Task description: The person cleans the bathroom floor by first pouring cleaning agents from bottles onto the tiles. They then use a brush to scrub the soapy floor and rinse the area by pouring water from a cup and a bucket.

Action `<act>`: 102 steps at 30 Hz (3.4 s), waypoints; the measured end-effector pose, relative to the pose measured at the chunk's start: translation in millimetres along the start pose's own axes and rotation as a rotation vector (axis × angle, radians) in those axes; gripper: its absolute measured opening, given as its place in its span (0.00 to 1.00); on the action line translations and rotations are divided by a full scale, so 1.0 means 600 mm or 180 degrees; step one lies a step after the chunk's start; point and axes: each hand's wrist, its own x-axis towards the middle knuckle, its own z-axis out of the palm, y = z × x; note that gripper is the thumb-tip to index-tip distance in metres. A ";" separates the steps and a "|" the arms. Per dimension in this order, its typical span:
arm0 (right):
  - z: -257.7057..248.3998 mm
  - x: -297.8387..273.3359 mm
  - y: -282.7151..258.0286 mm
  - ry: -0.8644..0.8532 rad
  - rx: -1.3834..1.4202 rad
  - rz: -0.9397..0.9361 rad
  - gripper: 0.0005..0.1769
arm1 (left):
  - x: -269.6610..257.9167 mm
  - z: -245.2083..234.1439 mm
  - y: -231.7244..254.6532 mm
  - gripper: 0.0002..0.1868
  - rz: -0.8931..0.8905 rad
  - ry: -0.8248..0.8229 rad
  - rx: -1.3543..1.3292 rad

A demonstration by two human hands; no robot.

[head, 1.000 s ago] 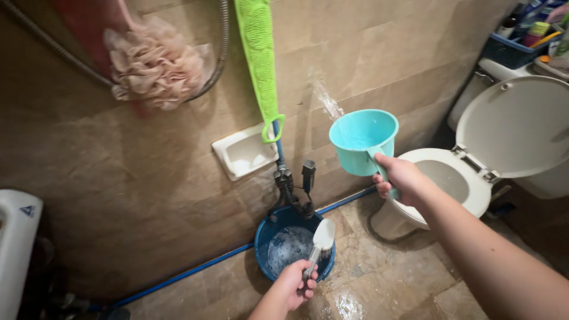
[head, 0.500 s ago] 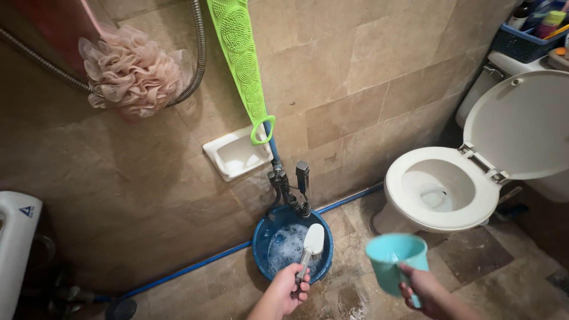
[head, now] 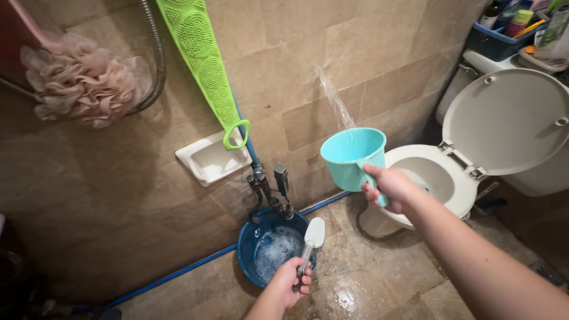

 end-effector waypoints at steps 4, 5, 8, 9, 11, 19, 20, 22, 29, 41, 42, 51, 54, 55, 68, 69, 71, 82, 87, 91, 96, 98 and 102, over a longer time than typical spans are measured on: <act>-0.041 0.004 0.078 0.0230 0.0021 0.0145 0.16 | 0.010 0.016 -0.005 0.10 0.0002 -0.0171 -0.0019; -0.058 0.009 0.106 0.0259 0.0089 0.0296 0.18 | 0.011 0.018 -0.005 0.10 0.0012 -0.0174 -0.0023; -0.111 0.022 0.198 0.0317 0.0168 0.0499 0.20 | 0.011 0.020 -0.010 0.09 0.0008 -0.0172 -0.0085; -0.125 0.023 0.227 0.0328 0.0166 0.0522 0.20 | 0.011 0.019 -0.011 0.09 0.0007 -0.0172 -0.0119; -0.147 0.013 0.287 0.0546 0.0204 0.0736 0.20 | 0.009 0.016 -0.014 0.10 0.0041 -0.0092 -0.0046; -0.173 0.091 0.307 0.1005 -0.0321 0.0933 0.15 | 0.047 -0.009 -0.046 0.11 -0.0186 -0.0178 0.0250; -0.160 0.107 0.265 0.0962 -0.0532 0.0572 0.13 | 0.056 -0.012 -0.053 0.11 -0.0257 -0.0210 0.0255; -0.119 0.111 0.163 0.0851 -0.0433 0.0521 0.15 | 0.070 -0.020 -0.064 0.11 -0.0406 -0.0242 0.0374; 0.025 0.029 0.043 0.0767 -0.0155 0.0058 0.14 | 0.096 -0.017 -0.068 0.11 -0.0751 -0.0405 0.0984; -0.015 -0.093 0.399 0.1600 0.0524 -0.0096 0.15 | 0.058 -0.087 -0.044 0.10 -0.1001 -0.0497 0.1517; -0.015 -0.110 0.431 0.1549 0.0698 -0.0111 0.14 | 0.056 -0.095 -0.047 0.11 -0.1017 -0.0511 0.1491; 0.039 -0.195 0.702 0.1721 0.1294 0.0463 0.12 | 0.030 -0.176 -0.092 0.15 -0.0604 -0.0510 0.1380; 0.060 -0.208 0.758 0.1666 0.1259 0.0535 0.11 | 0.005 -0.199 -0.112 0.15 -0.0704 -0.0368 0.1340; 0.065 -0.209 0.774 0.1625 0.1227 0.0569 0.11 | -0.005 -0.210 -0.118 0.15 -0.0685 -0.0357 0.1401; 0.040 -0.078 0.804 0.1438 0.0191 0.0017 0.08 | -0.033 -0.453 -0.183 0.14 -0.0832 -0.0109 0.1798; 0.047 -0.055 0.790 0.1374 0.0117 0.0049 0.08 | -0.017 -0.472 -0.187 0.15 -0.0860 -0.0111 0.1831; 0.074 -0.012 0.766 0.1216 -0.0076 0.0131 0.09 | 0.018 -0.504 -0.192 0.14 -0.0771 -0.0034 0.2169; 0.227 0.316 0.761 0.0849 -0.3514 0.0192 0.19 | 0.149 -0.579 -0.162 0.10 -0.0568 -0.0364 0.3498; 0.251 0.454 0.789 0.0910 -0.4173 0.0475 0.19 | 0.206 -0.591 -0.149 0.09 -0.0579 -0.0389 0.3575; 0.239 0.550 0.847 0.0919 -0.4399 0.0901 0.16 | 0.257 -0.607 -0.146 0.11 -0.0612 -0.0458 0.3799; 0.202 0.713 1.024 0.0392 -0.5256 0.0551 0.14 | 0.304 -0.646 -0.168 0.14 -0.0556 -0.0407 0.3909; 0.194 0.763 1.057 0.0141 -0.3945 0.0909 0.16 | 0.302 -0.663 -0.175 0.12 -0.0568 -0.0470 0.3642; 0.185 0.699 1.018 -0.0255 -0.1346 0.1186 0.30 | 0.279 -0.662 -0.169 0.14 -0.0557 -0.0641 0.3609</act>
